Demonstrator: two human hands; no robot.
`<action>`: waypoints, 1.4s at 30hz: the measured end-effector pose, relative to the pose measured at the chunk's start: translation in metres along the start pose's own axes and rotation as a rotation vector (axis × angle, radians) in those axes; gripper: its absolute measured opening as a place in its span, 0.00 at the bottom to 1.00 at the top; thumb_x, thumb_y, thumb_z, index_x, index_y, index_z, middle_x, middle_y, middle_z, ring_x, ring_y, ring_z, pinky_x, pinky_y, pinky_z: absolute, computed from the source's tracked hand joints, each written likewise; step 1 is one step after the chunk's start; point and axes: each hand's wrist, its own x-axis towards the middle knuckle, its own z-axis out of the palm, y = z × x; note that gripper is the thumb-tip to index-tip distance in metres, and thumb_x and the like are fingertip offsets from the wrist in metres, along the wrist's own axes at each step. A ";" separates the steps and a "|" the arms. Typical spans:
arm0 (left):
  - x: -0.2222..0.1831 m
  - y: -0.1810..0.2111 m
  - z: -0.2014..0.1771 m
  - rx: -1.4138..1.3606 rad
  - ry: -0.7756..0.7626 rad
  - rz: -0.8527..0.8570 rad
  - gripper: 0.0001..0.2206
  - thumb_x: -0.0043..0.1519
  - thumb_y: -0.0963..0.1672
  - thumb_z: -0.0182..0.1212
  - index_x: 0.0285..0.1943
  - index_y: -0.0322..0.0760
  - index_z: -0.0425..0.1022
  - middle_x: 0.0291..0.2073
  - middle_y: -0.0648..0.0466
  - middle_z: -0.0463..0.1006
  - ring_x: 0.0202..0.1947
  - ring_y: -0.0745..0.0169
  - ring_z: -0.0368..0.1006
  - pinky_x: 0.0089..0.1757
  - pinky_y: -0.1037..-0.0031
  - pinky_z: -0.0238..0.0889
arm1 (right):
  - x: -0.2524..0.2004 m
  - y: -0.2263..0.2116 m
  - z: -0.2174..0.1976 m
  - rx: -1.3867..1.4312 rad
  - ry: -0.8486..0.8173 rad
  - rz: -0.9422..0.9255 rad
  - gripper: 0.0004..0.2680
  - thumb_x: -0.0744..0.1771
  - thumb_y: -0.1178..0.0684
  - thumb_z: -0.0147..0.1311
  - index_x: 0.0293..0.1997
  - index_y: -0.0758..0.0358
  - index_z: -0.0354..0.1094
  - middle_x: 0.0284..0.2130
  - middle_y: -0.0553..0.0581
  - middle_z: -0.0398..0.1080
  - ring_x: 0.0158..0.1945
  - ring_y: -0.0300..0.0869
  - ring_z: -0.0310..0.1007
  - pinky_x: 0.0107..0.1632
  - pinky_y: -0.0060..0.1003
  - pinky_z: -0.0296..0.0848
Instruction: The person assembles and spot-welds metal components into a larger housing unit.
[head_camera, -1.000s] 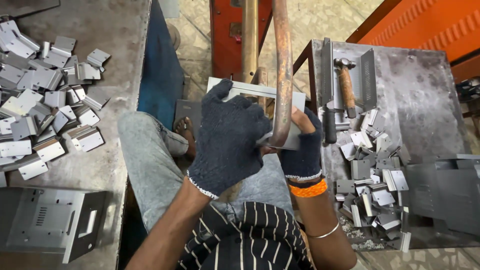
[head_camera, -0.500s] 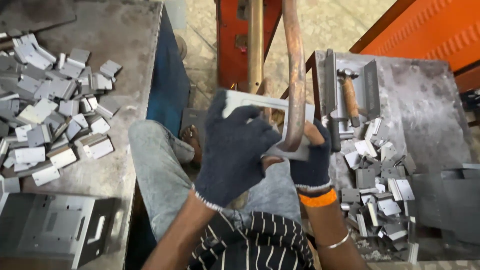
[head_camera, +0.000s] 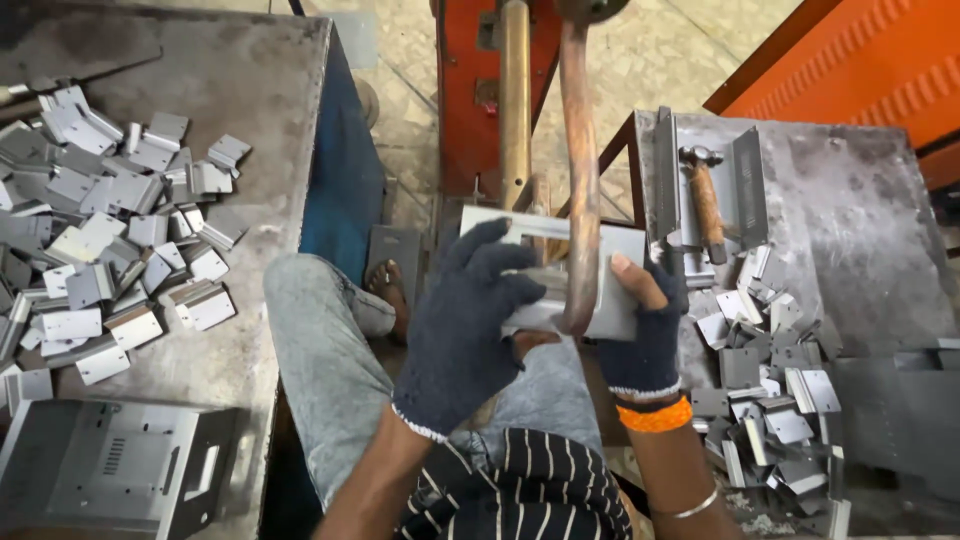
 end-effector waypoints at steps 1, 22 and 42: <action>-0.001 -0.003 0.000 0.002 0.002 0.005 0.19 0.44 0.44 0.79 0.41 0.37 0.75 0.51 0.47 0.74 0.65 0.37 0.65 0.60 0.52 0.61 | 0.001 0.003 0.000 0.002 -0.001 -0.005 0.11 0.67 0.49 0.50 0.38 0.70 0.71 0.30 0.57 0.75 0.32 0.40 0.76 0.36 0.35 0.75; -0.022 0.004 0.017 -0.318 0.183 -0.141 0.41 0.54 0.44 0.76 0.76 0.34 0.58 0.77 0.38 0.54 0.79 0.38 0.50 0.71 0.59 0.51 | -0.015 -0.031 -0.013 0.098 -0.011 -0.038 0.13 0.68 0.51 0.54 0.53 0.71 0.70 0.40 0.58 0.75 0.41 0.43 0.77 0.46 0.37 0.76; -0.131 0.015 -0.093 -0.364 0.506 -1.056 0.21 0.65 0.55 0.54 0.29 0.38 0.78 0.17 0.64 0.69 0.22 0.73 0.63 0.28 0.73 0.60 | -0.091 0.076 0.008 -0.514 -0.540 -0.148 0.07 0.66 0.55 0.57 0.39 0.69 0.76 0.28 0.52 0.75 0.30 0.34 0.70 0.33 0.30 0.68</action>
